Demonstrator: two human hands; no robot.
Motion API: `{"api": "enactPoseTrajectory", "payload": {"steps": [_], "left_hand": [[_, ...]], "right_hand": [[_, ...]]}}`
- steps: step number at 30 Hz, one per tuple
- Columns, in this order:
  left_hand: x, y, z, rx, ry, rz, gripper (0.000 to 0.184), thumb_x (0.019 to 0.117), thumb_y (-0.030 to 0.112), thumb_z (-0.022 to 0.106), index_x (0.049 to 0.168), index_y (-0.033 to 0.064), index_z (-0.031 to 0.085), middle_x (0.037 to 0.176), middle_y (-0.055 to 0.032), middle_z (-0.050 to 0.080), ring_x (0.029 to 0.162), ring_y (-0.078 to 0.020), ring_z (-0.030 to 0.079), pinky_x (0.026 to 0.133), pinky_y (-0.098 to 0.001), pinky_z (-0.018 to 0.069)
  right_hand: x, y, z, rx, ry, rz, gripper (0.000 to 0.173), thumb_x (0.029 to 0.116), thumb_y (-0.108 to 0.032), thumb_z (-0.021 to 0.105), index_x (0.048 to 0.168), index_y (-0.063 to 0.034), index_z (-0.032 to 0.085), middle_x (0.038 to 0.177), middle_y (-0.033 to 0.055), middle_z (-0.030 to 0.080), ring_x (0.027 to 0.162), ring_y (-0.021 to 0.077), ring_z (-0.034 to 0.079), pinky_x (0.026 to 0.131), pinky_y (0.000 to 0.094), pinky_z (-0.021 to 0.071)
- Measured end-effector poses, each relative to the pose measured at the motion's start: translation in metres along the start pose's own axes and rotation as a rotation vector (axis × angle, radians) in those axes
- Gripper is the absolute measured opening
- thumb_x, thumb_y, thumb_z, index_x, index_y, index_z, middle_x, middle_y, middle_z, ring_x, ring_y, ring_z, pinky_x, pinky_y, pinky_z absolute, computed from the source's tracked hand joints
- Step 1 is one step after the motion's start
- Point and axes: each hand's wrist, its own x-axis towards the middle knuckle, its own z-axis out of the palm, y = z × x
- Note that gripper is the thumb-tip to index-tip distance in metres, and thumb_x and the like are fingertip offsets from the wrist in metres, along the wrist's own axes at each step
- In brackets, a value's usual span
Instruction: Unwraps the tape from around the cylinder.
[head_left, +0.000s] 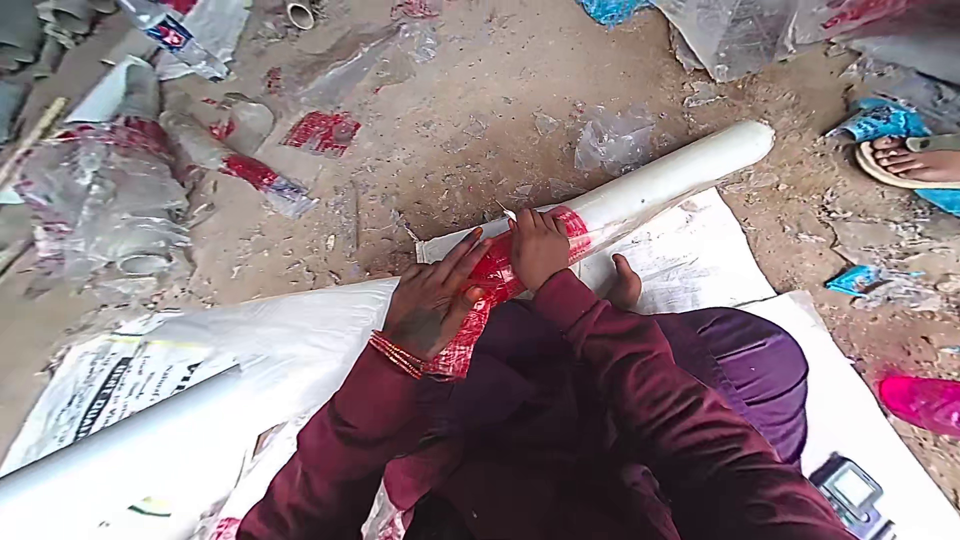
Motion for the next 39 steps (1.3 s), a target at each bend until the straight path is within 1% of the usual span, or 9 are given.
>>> {"api": "enactPoseTrajectory", "payload": {"steps": [4,10,13,16,20,25,31,36,39], "left_hand": [[-0.009,-0.009,-0.057,-0.031,-0.005,-0.097,0.066,0.1057,0.043,0.037,0.161,0.0079,0.032,0.173,-0.0163,0.008,0.16,-0.039,0.002,0.122,-0.0688,0.0085],[0.007,-0.072,-0.131,-0.011,-0.843,-0.568,0.094,0.0861,0.033,0.083,0.163,0.0355,0.027,0.147,-0.0066,0.06,0.129,-0.0336,0.059,0.104,-0.0606,0.0445],[0.016,-0.087,-0.11,-0.085,-1.131,-0.444,0.101,0.0769,0.036,0.09,0.161,0.0324,0.034,0.15,-0.0099,0.052,0.13,-0.0302,0.055,0.105,-0.055,0.0451],[0.009,-0.074,-0.103,-0.15,-1.118,-0.396,0.095,0.0844,0.026,0.086,0.162,0.0197,0.032,0.171,-0.0115,0.017,0.153,-0.0313,0.031,0.12,-0.0503,0.0319],[-0.032,-0.046,-0.098,0.074,-0.713,-0.396,0.079,0.0892,0.026,0.081,0.159,0.0226,0.042,0.141,-0.019,0.063,0.115,-0.0481,0.067,0.094,-0.0699,0.0487],[-0.085,-0.005,-0.078,0.349,-0.221,-0.16,0.063,0.0811,0.016,0.077,0.142,0.0109,0.063,0.125,-0.0163,0.073,0.103,-0.0453,0.073,0.078,-0.0619,0.0588],[-0.099,0.052,-0.073,0.487,-0.168,-0.195,0.06,0.0794,0.013,0.074,0.139,0.0054,0.065,0.133,-0.0084,0.071,0.111,-0.0378,0.073,0.083,-0.0524,0.0603],[-0.077,0.043,-0.122,0.431,-0.304,-0.25,0.06,0.0809,0.018,0.08,0.139,0.0149,0.067,0.112,-0.0177,0.077,0.075,-0.0468,0.074,0.056,-0.0645,0.054],[-0.063,0.014,-0.138,0.229,-0.44,-0.422,0.075,0.0811,0.035,0.078,0.151,0.0211,0.054,0.152,-0.011,0.055,0.113,-0.0418,0.07,0.083,-0.068,0.0544]], "right_hand": [[-0.001,0.003,0.008,0.005,-0.009,-0.014,0.031,0.1037,-0.017,0.046,0.099,0.0064,0.066,0.089,0.0236,0.073,0.089,0.0418,0.074,0.085,0.0573,0.0549],[-0.012,0.007,0.006,0.03,0.0,-0.028,0.03,0.1019,-0.016,0.045,0.099,0.0062,0.064,0.092,0.0232,0.072,0.092,0.0406,0.073,0.09,0.0559,0.0542],[-0.011,0.007,0.006,0.021,-0.031,-0.04,0.03,0.1022,-0.016,0.044,0.099,0.0061,0.064,0.092,0.0234,0.072,0.092,0.0414,0.073,0.087,0.0562,0.0544],[-0.003,0.009,0.006,0.014,-0.027,-0.053,0.032,0.1038,-0.018,0.044,0.096,0.0048,0.065,0.087,0.022,0.072,0.087,0.0404,0.073,0.085,0.0552,0.0552],[0.014,0.005,0.004,0.045,-0.133,-0.001,0.033,0.1055,-0.02,0.044,0.1,0.004,0.065,0.087,0.0213,0.072,0.088,0.0389,0.074,0.083,0.0545,0.0545],[0.035,0.0,-0.001,0.034,-0.262,0.057,0.035,0.1071,-0.023,0.041,0.107,0.0026,0.065,0.09,0.0199,0.074,0.09,0.038,0.074,0.084,0.0543,0.0534],[0.057,-0.004,-0.004,0.036,-0.386,0.123,0.039,0.1102,-0.026,0.037,0.121,0.0029,0.061,0.099,0.0228,0.073,0.097,0.0408,0.073,0.087,0.0565,0.0532],[0.064,-0.015,-0.009,0.069,-0.42,0.101,0.039,0.111,-0.026,0.036,0.123,0.0031,0.059,0.101,0.0233,0.072,0.097,0.0415,0.072,0.084,0.0557,0.0538],[0.058,-0.017,-0.001,0.115,-0.398,0.076,0.034,0.1089,-0.022,0.041,0.122,0.0034,0.06,0.101,0.0232,0.072,0.097,0.041,0.072,0.084,0.0552,0.0534]]}}
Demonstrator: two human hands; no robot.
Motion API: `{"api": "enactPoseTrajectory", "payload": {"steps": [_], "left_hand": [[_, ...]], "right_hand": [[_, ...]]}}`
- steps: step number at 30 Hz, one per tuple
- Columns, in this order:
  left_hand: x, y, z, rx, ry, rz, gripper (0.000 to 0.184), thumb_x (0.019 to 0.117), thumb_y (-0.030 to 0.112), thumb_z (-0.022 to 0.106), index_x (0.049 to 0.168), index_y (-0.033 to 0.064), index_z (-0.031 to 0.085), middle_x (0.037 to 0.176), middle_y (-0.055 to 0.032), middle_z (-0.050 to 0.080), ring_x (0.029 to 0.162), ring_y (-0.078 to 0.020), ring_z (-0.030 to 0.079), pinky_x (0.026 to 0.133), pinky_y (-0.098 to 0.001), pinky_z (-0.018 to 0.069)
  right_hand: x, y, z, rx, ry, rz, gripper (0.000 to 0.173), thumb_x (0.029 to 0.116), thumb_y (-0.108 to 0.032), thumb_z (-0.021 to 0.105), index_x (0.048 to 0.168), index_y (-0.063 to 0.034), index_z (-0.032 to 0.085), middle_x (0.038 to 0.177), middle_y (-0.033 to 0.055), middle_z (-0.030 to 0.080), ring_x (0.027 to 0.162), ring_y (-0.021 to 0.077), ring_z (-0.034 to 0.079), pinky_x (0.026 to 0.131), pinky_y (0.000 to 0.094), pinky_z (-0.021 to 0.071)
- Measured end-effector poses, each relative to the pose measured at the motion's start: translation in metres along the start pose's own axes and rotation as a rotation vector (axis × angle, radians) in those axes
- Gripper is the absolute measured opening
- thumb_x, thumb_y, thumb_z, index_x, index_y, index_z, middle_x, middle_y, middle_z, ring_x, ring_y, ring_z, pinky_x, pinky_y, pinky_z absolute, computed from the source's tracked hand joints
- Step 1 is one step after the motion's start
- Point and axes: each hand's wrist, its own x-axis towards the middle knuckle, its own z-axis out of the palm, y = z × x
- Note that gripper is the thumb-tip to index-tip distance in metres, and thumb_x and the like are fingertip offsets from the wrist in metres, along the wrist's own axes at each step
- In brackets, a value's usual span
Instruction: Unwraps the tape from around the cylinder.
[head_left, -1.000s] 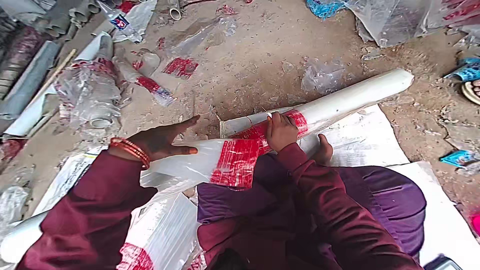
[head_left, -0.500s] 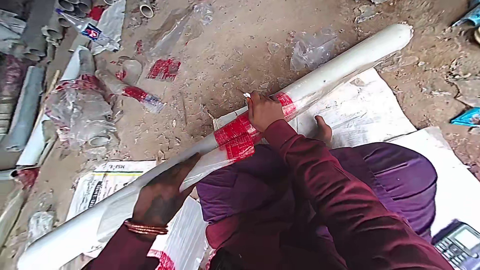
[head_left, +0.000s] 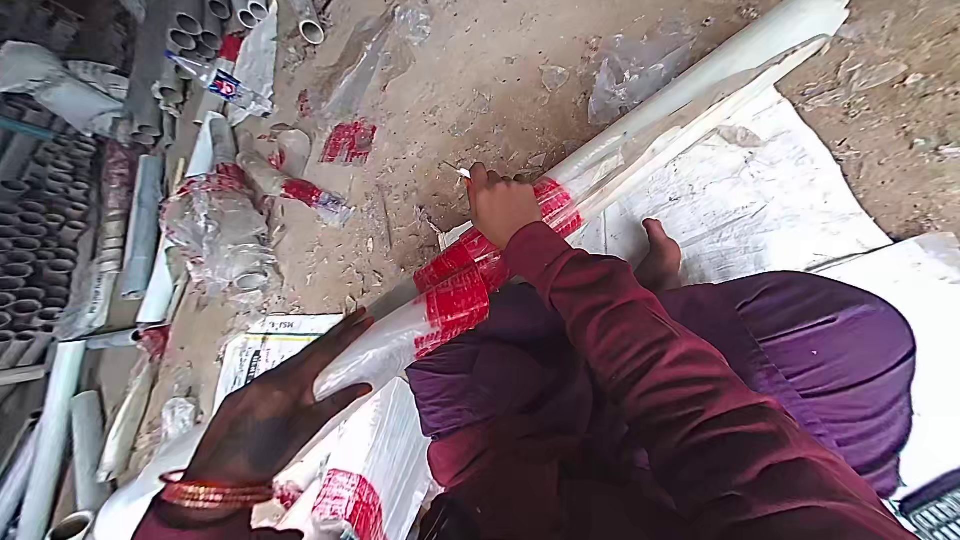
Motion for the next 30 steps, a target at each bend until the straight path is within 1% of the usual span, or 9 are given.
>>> {"api": "enactPoseTrajectory", "payload": {"steps": [3,7,12,15,18,23,25,28,30], "left_hand": [[0.033,-0.025,-0.002,-0.191,-0.162,-0.129,0.122,0.0687,0.04,0.087,0.166,0.0169,0.017,0.174,-0.0088,0.001,0.146,-0.0335,0.044,0.109,-0.0574,0.0432],[0.046,-0.028,-0.014,0.023,-0.127,0.035,0.143,0.0584,0.091,0.057,0.164,0.002,0.018,0.171,-0.0229,0.004,0.156,-0.0505,-0.003,0.119,-0.0732,0.0022],[0.081,-0.041,-0.032,-0.092,-0.497,0.148,0.11,0.0817,0.085,0.042,0.16,0.0078,0.035,0.164,-0.0167,0.036,0.154,-0.0392,0.028,0.123,-0.0579,0.0229],[0.11,-0.044,-0.052,-0.076,-0.554,0.124,0.083,0.0909,0.046,0.071,0.159,0.0102,0.038,0.161,-0.0155,0.041,0.151,-0.0306,0.037,0.123,-0.051,0.0266],[0.146,-0.007,-0.056,-0.087,-0.565,0.132,0.103,0.0801,0.036,0.085,0.164,0.0253,0.025,0.15,-0.0069,0.056,0.134,-0.0228,0.057,0.11,-0.0449,0.0474],[0.216,0.038,-0.009,-0.116,-0.58,0.088,0.08,0.0756,0.034,0.092,0.132,-0.0055,0.052,0.124,-0.0261,0.061,0.117,-0.0376,0.061,0.103,-0.0552,0.0478],[0.218,0.042,0.008,-0.189,-0.478,-0.005,0.075,0.0865,0.043,0.082,0.131,-0.0095,0.051,0.127,-0.0284,0.058,0.118,-0.0402,0.059,0.102,-0.0587,0.0459],[0.185,0.054,0.032,-0.06,-0.192,-0.07,0.088,0.0827,0.053,0.081,0.152,0.0116,0.046,0.134,-0.0166,0.066,0.121,-0.0405,0.064,0.096,-0.0678,0.0477],[0.159,0.065,0.057,0.145,0.129,0.065,0.075,0.0816,0.046,0.083,0.142,0.0084,0.061,0.127,-0.0168,0.07,0.12,-0.0415,0.065,0.091,-0.0629,0.0508]], "right_hand": [[0.005,0.0,0.009,0.023,-0.002,-0.019,0.032,0.1075,-0.018,0.044,0.126,0.0042,0.059,0.106,0.0244,0.071,0.101,0.0414,0.071,0.088,0.0559,0.0522],[0.008,0.003,0.009,0.036,0.047,-0.043,0.03,0.1059,-0.015,0.047,0.124,0.0047,0.06,0.105,0.0238,0.072,0.098,0.0411,0.072,0.086,0.0553,0.0531],[0.015,0.007,-0.001,-0.008,-0.072,0.014,0.032,0.1028,-0.011,0.048,0.13,0.0039,0.055,0.109,0.0237,0.07,0.102,0.0405,0.07,0.087,0.0546,0.0519],[0.02,0.005,-0.001,-0.019,-0.059,0.03,0.031,0.1019,-0.009,0.049,0.129,0.0037,0.056,0.11,0.0246,0.07,0.102,0.0416,0.07,0.086,0.0553,0.0525],[0.021,0.004,0.0,-0.027,-0.063,0.039,0.03,0.102,-0.01,0.051,0.129,0.003,0.056,0.111,0.0246,0.069,0.103,0.0419,0.07,0.085,0.0563,0.053],[0.024,0.005,0.005,-0.027,0.008,0.033,0.028,0.102,-0.012,0.052,0.124,0.0026,0.059,0.108,0.0235,0.071,0.101,0.0411,0.071,0.083,0.0554,0.0538],[0.026,0.007,0.003,-0.023,0.011,0.033,0.028,0.1027,-0.012,0.051,0.125,0.0026,0.058,0.108,0.0234,0.071,0.101,0.041,0.071,0.084,0.0554,0.0535],[0.031,0.008,0.009,-0.037,0.051,0.006,0.027,0.1036,-0.012,0.049,0.123,0.0024,0.06,0.106,0.0223,0.072,0.098,0.0398,0.072,0.082,0.0537,0.0543],[0.038,0.007,0.011,-0.033,0.055,0.003,0.029,0.1053,-0.013,0.048,0.126,0.0029,0.06,0.107,0.0228,0.072,0.098,0.0404,0.072,0.084,0.0536,0.0541]]}}
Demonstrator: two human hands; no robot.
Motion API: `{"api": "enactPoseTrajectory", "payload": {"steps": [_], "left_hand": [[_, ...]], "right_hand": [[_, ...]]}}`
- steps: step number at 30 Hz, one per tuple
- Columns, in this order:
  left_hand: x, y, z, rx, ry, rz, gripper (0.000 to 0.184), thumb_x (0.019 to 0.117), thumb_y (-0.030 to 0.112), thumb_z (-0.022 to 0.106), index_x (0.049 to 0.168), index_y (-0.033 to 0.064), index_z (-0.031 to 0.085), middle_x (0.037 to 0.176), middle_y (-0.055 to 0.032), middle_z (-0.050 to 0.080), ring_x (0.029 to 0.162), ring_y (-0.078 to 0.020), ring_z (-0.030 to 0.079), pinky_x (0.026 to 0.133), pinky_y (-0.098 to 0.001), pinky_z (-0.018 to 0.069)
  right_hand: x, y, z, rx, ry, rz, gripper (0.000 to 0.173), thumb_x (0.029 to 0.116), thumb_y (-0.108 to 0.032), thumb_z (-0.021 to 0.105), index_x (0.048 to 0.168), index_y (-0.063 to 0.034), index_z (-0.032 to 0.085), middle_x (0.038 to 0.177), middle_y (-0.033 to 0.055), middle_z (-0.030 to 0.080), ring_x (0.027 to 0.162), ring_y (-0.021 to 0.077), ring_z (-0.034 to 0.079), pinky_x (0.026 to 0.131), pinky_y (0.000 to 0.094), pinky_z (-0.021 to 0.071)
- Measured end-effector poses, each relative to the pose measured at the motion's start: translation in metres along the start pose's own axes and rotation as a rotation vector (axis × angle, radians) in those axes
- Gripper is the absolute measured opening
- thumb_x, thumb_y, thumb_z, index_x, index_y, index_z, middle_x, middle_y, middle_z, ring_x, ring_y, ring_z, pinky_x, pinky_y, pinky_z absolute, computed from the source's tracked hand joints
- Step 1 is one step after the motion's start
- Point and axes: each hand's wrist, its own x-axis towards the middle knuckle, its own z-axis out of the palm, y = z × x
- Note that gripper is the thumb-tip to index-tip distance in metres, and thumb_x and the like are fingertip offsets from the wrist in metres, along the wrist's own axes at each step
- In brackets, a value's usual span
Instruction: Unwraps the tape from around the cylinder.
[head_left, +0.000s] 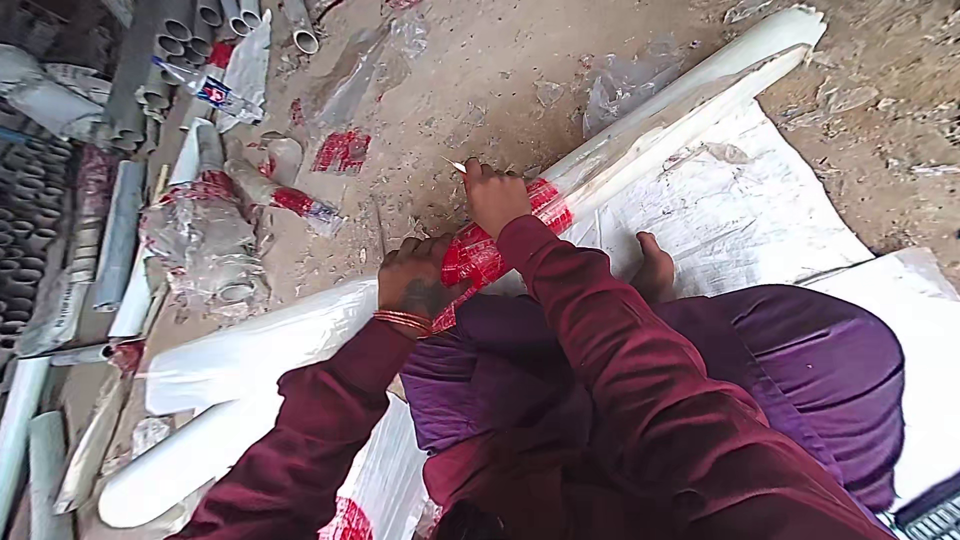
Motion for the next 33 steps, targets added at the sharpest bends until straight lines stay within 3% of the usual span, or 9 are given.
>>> {"api": "enactPoseTrajectory", "payload": {"steps": [2,5,10,12,16,20,22,27,33], "left_hand": [[-0.017,0.003,0.024,0.095,0.348,0.103,0.057,0.0789,0.039,0.081,0.125,0.0061,0.072,0.118,-0.0151,0.074,0.112,-0.039,0.069,0.087,-0.0579,0.0531],[-0.021,-0.012,0.061,0.13,0.704,0.178,0.044,0.0844,0.043,0.068,0.116,0.0137,0.077,0.113,-0.0049,0.077,0.104,-0.0276,0.072,0.085,-0.0454,0.0528],[-0.018,-0.014,0.074,0.014,0.795,0.162,0.044,0.0815,0.046,0.062,0.11,0.0178,0.081,0.112,-0.0012,0.079,0.103,-0.0233,0.073,0.083,-0.0438,0.0505],[-0.016,-0.017,0.074,-0.005,0.803,0.165,0.045,0.0815,0.046,0.061,0.11,0.0179,0.081,0.111,-0.0011,0.079,0.101,-0.0229,0.073,0.082,-0.0435,0.0498],[-0.011,-0.021,0.073,-0.043,0.817,0.158,0.041,0.0804,0.043,0.063,0.109,0.0195,0.081,0.11,-0.0004,0.079,0.099,-0.0217,0.073,0.08,-0.0433,0.05],[-0.009,-0.025,0.069,-0.105,0.814,0.174,0.039,0.0796,0.043,0.066,0.107,0.0197,0.082,0.108,-0.0003,0.079,0.095,-0.022,0.073,0.078,-0.0433,0.0482],[-0.01,-0.025,0.069,-0.134,0.822,0.184,0.039,0.0788,0.043,0.067,0.105,0.0195,0.082,0.107,0.0001,0.08,0.092,-0.0217,0.072,0.077,-0.0432,0.0468],[-0.012,-0.025,0.072,-0.16,0.831,0.175,0.036,0.0816,0.044,0.066,0.104,0.0207,0.083,0.107,0.0004,0.08,0.089,-0.0214,0.071,0.076,-0.0432,0.0456],[-0.013,-0.026,0.073,-0.223,0.829,0.213,0.034,0.0857,0.041,0.063,0.101,0.0184,0.083,0.107,-0.0008,0.08,0.089,-0.0224,0.073,0.077,-0.0431,0.0465]], "right_hand": [[0.005,-0.002,0.001,0.016,0.01,0.001,0.029,0.1053,-0.012,0.047,0.126,0.0037,0.06,0.106,0.0237,0.072,0.098,0.0413,0.072,0.084,0.0544,0.0538],[0.008,-0.002,0.008,0.039,0.116,-0.036,0.027,0.104,-0.011,0.049,0.122,0.0034,0.063,0.101,0.0231,0.072,0.091,0.0417,0.073,0.074,0.0541,0.0551],[-0.008,0.008,0.022,0.042,0.45,-0.294,0.021,0.0971,-0.008,0.061,0.112,0.0013,0.072,0.09,0.0208,0.073,0.076,0.0387,0.073,0.061,0.0484,0.0565],[-0.031,0.013,0.023,0.089,0.53,-0.265,0.022,0.0974,-0.011,0.062,0.112,0.0039,0.071,0.087,0.019,0.075,0.072,0.0367,0.074,0.058,0.0477,0.0573],[-0.107,0.006,0.016,0.251,0.271,0.067,0.026,0.1014,-0.016,0.056,0.117,0.0031,0.062,0.067,0.0143,0.066,0.056,0.034,0.067,0.048,0.0481,0.0521],[-0.124,-0.018,0.0,0.326,-0.222,0.268,0.029,0.1093,-0.022,0.047,0.122,0.0009,0.06,0.079,0.0191,0.069,0.079,0.0396,0.072,0.069,0.0546,0.0553],[-0.115,-0.027,-0.01,0.285,-0.355,0.316,0.031,0.1115,-0.026,0.042,0.124,-0.0017,0.058,0.087,0.0189,0.07,0.088,0.039,0.072,0.074,0.0541,0.0555],[-0.103,-0.041,-0.018,0.185,-0.46,0.352,0.031,0.1115,-0.025,0.042,0.128,-0.0043,0.056,0.093,0.0193,0.07,0.092,0.0386,0.072,0.075,0.0534,0.0561],[-0.103,-0.049,-0.017,0.074,-0.433,0.337,0.026,0.1105,-0.022,0.043,0.122,-0.0036,0.058,0.089,0.0177,0.069,0.086,0.0363,0.073,0.068,0.0504,0.0577]]}}
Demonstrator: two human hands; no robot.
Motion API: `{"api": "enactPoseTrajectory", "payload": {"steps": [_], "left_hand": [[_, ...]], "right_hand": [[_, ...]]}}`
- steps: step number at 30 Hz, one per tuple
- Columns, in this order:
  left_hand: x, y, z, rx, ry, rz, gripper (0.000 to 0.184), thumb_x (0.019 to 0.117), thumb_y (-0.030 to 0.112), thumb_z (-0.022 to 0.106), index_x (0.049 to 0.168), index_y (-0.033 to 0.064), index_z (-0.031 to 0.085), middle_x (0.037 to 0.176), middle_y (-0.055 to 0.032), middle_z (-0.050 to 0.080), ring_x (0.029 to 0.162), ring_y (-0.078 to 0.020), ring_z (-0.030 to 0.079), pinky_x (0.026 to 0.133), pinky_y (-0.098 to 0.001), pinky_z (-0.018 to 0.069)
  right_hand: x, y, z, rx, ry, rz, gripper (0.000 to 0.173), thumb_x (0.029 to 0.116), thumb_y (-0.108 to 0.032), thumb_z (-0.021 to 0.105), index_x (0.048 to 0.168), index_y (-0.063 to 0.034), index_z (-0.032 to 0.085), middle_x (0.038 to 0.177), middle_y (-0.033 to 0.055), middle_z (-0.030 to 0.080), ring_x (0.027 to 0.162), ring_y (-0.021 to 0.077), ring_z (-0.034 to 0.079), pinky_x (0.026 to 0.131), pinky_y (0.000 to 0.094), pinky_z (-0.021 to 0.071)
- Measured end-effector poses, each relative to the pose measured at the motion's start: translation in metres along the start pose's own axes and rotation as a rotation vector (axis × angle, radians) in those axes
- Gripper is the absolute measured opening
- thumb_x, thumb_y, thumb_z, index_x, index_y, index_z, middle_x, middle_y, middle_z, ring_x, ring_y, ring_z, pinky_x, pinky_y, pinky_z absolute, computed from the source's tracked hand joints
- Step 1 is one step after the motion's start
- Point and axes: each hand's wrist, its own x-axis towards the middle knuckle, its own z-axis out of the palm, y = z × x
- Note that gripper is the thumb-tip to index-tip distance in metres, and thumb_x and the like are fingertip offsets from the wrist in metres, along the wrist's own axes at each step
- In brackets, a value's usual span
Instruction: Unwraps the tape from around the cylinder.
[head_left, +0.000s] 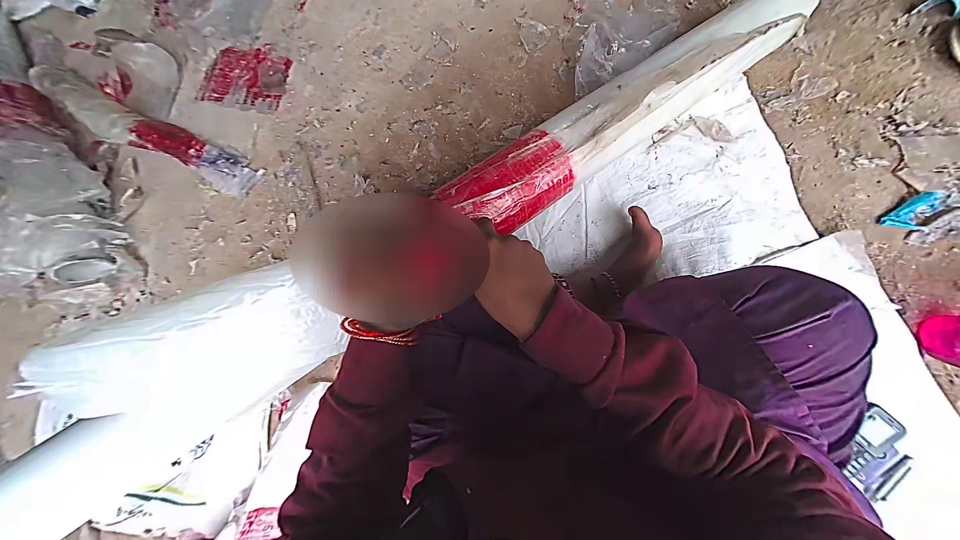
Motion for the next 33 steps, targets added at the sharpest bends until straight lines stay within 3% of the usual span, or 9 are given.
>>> {"api": "enactPoseTrajectory", "payload": {"steps": [5,9,11,15,17,20,23,27,33], "left_hand": [[0.002,-0.002,-0.001,-0.066,-0.004,-0.004,0.032,0.0861,0.038,0.062,0.098,0.0166,0.083,0.106,-0.0021,0.08,0.088,-0.0239,0.073,0.078,-0.0437,0.0459],[0.008,-0.009,-0.003,-0.14,-0.039,-0.009,0.031,0.0862,0.035,0.062,0.096,0.0152,0.083,0.105,-0.0034,0.08,0.088,-0.0243,0.072,0.08,-0.0442,0.0454],[0.009,-0.011,-0.003,-0.154,-0.045,-0.004,0.031,0.0863,0.036,0.062,0.096,0.0157,0.083,0.106,-0.0025,0.08,0.088,-0.0238,0.073,0.08,-0.0444,0.0457],[0.01,-0.01,-0.005,-0.156,-0.041,-0.001,0.032,0.0865,0.036,0.06,0.095,0.0151,0.084,0.103,-0.0042,0.08,0.084,-0.0244,0.072,0.078,-0.0456,0.0454],[0.008,-0.009,-0.005,-0.171,-0.031,0.003,0.032,0.0865,0.035,0.061,0.094,0.0148,0.084,0.103,-0.0042,0.08,0.083,-0.0238,0.072,0.078,-0.0451,0.0448],[0.005,-0.007,-0.004,-0.19,-0.008,0.01,0.031,0.086,0.036,0.061,0.092,0.0148,0.084,0.101,-0.0042,0.081,0.081,-0.0225,0.072,0.077,-0.0445,0.0458],[0.005,-0.003,-0.004,-0.199,0.018,0.013,0.032,0.0859,0.037,0.06,0.09,0.0148,0.084,0.098,-0.0049,0.081,0.079,-0.0224,0.073,0.075,-0.0444,0.047],[0.003,-0.002,-0.004,-0.202,0.047,0.034,0.032,0.087,0.036,0.059,0.088,0.0141,0.083,0.096,-0.0043,0.081,0.077,-0.0221,0.071,0.075,-0.0428,0.0458],[-0.002,-0.005,0.0,-0.245,0.109,0.046,0.032,0.0878,0.036,0.06,0.082,0.0145,0.082,0.093,-0.0042,0.081,0.075,-0.0211,0.071,0.072,-0.0421,0.0442]], "right_hand": [[-0.006,-0.004,0.0,-0.045,-0.005,0.008,0.019,0.1069,-0.014,0.048,0.117,-0.0008,0.058,0.087,0.0184,0.069,0.085,0.0364,0.073,0.066,0.0493,0.0573],[-0.012,0.002,0.009,-0.117,-0.08,0.054,0.021,0.1067,-0.013,0.046,0.122,-0.0011,0.054,0.087,0.0195,0.07,0.086,0.0395,0.074,0.068,0.0512,0.057],[-0.018,0.014,0.026,-0.122,0.029,0.024,0.024,0.1085,-0.017,0.045,0.117,0.001,0.058,0.078,0.0198,0.069,0.077,0.0404,0.073,0.061,0.0513,0.0563],[-0.026,0.029,0.039,0.027,0.156,-0.016,0.026,0.1097,-0.019,0.044,0.11,0.0014,0.059,0.074,0.0184,0.066,0.073,0.0394,0.071,0.062,0.0516,0.0544],[-0.022,0.026,0.038,0.036,0.277,-0.087,0.025,0.1082,-0.018,0.046,0.106,0.0015,0.06,0.069,0.0163,0.064,0.065,0.0373,0.07,0.055,0.0495,0.0539],[-0.011,0.007,0.015,-0.014,0.093,-0.009,0.026,0.1111,-0.02,0.04,0.117,-0.0005,0.056,0.083,0.0197,0.069,0.082,0.0404,0.073,0.066,0.053,0.0562],[-0.004,-0.006,0.006,-0.057,0.0,0.049,0.026,0.1107,-0.019,0.04,0.121,-0.0014,0.055,0.091,0.0208,0.07,0.09,0.0403,0.073,0.072,0.0536,0.0566],[-0.006,-0.008,0.015,-0.053,0.065,0.069,0.029,0.1122,-0.023,0.04,0.123,-0.0017,0.056,0.088,0.02,0.07,0.087,0.0396,0.073,0.07,0.0534,0.0571],[-0.011,-0.002,0.028,-0.08,0.059,0.088,0.025,0.1096,-0.016,0.042,0.121,0.0012,0.055,0.088,0.0228,0.07,0.088,0.0434,0.073,0.071,0.0556,0.0565]]}}
